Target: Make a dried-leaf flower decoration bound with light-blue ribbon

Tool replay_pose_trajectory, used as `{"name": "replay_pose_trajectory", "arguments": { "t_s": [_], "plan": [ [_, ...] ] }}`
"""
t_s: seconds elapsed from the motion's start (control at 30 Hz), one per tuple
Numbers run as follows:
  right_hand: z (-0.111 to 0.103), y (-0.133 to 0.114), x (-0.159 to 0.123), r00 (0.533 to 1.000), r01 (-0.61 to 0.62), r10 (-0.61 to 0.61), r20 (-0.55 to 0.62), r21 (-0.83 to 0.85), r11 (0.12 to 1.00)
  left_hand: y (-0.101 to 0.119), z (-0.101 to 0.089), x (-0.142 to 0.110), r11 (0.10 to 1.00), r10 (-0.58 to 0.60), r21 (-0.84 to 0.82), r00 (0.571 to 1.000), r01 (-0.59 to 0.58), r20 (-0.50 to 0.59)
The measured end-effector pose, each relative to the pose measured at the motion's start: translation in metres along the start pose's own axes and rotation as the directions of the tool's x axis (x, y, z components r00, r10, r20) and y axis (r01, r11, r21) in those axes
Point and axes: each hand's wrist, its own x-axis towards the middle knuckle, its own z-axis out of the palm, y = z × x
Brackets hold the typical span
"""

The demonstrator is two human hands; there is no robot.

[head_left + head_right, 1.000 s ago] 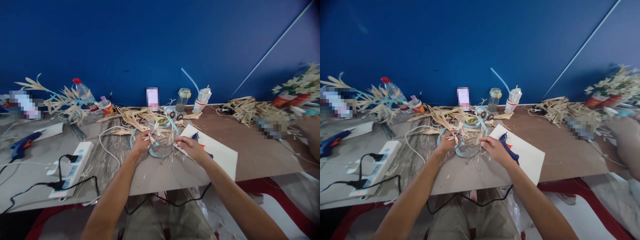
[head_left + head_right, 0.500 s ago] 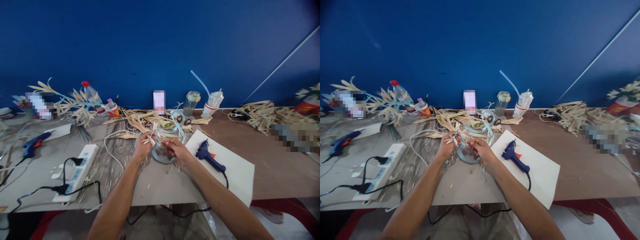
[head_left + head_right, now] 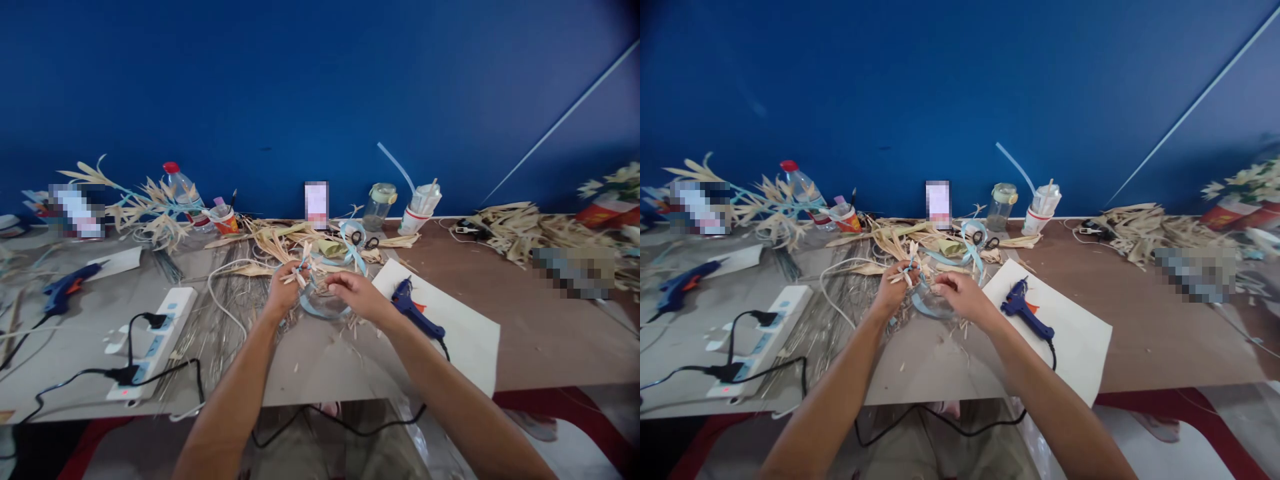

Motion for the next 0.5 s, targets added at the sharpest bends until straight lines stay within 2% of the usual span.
{"name": "replay_pose_trajectory", "arguments": {
  "t_s": [0.1, 0.27, 0.5],
  "plan": [
    [0.006, 0.002, 0.009, 0.998, -0.055, 0.053, 0.022, 0.087, 0.995, -0.001, -0.001, 0.000, 1.000, -0.005, 0.011, 1.000, 0.005, 0.028],
    [0.017, 0.012, 0.020, 0.973, -0.217, 0.187, 0.138, 0.249, 0.944, 0.000, -0.001, -0.001, 0.999, -0.006, 0.033, 0.999, 0.005, 0.034],
    [0.022, 0.023, 0.022, 0.950, -0.296, 0.231, 0.211, 0.365, 0.883, -0.004, 0.001, -0.001, 0.997, -0.055, 0.051, 0.996, 0.052, 0.067]
  ]
}}
